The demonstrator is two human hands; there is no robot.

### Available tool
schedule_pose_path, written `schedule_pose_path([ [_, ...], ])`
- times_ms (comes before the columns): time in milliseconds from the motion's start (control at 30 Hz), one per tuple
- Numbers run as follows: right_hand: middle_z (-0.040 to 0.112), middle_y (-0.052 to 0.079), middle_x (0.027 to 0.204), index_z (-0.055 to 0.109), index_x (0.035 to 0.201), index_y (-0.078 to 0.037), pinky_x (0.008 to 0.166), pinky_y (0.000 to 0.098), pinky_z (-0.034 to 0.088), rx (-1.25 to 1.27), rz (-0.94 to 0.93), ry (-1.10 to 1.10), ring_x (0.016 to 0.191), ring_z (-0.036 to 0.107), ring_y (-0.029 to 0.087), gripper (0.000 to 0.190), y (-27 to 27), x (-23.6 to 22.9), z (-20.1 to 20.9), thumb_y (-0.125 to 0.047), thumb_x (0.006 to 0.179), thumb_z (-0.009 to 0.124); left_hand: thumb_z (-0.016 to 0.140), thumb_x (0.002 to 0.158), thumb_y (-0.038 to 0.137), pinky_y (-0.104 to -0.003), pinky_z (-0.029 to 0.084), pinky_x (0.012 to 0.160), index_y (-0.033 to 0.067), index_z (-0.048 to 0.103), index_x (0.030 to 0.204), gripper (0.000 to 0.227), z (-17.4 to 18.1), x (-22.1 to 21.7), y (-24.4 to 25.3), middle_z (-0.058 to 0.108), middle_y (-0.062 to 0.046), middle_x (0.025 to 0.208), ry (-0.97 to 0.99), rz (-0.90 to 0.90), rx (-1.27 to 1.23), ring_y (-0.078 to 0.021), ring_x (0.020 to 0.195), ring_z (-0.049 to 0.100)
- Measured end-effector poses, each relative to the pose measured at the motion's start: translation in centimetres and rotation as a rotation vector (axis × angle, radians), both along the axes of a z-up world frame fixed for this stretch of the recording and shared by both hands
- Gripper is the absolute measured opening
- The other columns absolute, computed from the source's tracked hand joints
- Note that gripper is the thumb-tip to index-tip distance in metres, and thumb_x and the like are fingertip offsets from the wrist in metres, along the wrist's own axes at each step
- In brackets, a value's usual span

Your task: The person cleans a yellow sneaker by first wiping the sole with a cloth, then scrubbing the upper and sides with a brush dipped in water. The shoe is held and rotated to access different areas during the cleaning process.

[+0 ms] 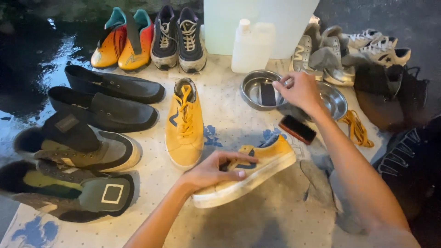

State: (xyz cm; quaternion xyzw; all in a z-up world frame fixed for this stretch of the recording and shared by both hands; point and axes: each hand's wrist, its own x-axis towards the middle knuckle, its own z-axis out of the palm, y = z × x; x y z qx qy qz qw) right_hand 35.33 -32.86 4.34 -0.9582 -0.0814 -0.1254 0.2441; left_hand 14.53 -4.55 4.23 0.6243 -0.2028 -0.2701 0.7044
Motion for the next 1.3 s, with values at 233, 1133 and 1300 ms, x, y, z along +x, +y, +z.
schedule_pose_path([
  [233, 0.071, 0.031, 0.115, 0.079, 0.104, -0.002, 0.086, 0.0572, 0.057, -0.447, -0.128, 0.328, 0.111, 0.068, 0.047, 0.054, 3.7, 5.3, -1.6, -0.049, 0.078, 0.077, 0.082, 0.082, 0.036, -0.041, 0.031, 0.122, 0.0105, 0.071, 0.131, 0.056, 0.9, -0.3, 0.1, 0.063, -0.023, 0.139, 0.004, 0.006, -0.024, -0.0368, 0.141, 0.049],
  [1133, 0.077, 0.016, 0.087, 0.08, 0.092, -0.009, 0.084, 0.0562, 0.05, -0.784, 0.031, 0.138, 0.089, 0.075, 0.038, 0.034, 6.1, 2.6, -0.5, -0.038, 0.075, 0.082, 0.082, 0.08, 0.04, -0.043, 0.023, 0.125, 0.0104, 0.07, 0.132, 0.06, 1.6, -0.3, 0.3, 0.057, -0.028, 0.146, 0.022, -0.023, -0.003, -0.041, 0.149, 0.037],
  [1300, 0.073, 0.03, 0.113, 0.077, 0.108, 0.0, 0.093, 0.0528, 0.054, -0.531, 0.09, 0.425, 0.112, 0.069, 0.046, 0.04, 4.3, 4.2, -2.7, -0.032, 0.084, 0.074, 0.081, 0.081, 0.04, -0.043, 0.02, 0.126, 0.0087, 0.068, 0.135, 0.063, 2.0, -0.2, 0.4, 0.052, -0.031, 0.148, 0.045, -0.056, 0.024, -0.0458, 0.148, 0.036],
])
